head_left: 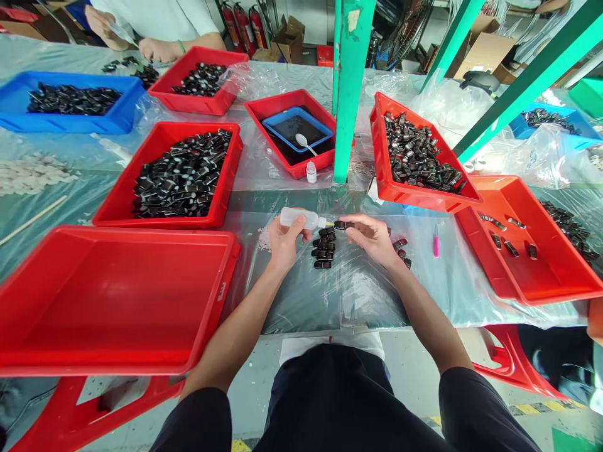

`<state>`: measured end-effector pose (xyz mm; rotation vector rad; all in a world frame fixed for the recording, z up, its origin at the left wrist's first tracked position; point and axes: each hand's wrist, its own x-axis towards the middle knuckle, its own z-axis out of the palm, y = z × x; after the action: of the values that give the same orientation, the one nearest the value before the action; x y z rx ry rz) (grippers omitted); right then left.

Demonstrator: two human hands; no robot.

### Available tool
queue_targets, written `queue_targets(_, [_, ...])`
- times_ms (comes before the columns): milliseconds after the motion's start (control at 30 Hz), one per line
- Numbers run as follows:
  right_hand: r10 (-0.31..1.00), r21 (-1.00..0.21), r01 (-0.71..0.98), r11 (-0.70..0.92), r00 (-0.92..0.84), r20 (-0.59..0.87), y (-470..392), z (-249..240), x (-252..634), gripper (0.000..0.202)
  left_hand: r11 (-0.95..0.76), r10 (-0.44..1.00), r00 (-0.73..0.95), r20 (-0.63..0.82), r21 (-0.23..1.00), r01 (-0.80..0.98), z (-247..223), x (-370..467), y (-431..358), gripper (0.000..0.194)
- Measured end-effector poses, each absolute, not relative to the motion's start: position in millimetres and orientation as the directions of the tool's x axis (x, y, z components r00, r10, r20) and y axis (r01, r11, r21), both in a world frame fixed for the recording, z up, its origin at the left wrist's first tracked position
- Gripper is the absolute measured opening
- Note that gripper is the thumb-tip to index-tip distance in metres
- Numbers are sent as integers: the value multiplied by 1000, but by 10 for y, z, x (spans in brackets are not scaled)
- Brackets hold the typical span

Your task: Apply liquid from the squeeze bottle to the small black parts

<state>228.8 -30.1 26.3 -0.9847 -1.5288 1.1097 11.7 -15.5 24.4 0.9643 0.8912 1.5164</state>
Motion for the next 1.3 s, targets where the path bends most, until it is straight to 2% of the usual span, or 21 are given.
queue_targets(400, [945, -959, 65, 277, -199, 259, -313, 272, 2283, 38, -105, 994, -71, 82, 891, -443, 196, 97, -145, 45])
queue_targets(1300, [949, -961, 93, 260, -209, 237, -290, 222, 2308, 38, -101, 994, -72, 77, 900, -423, 197, 84, -147, 44])
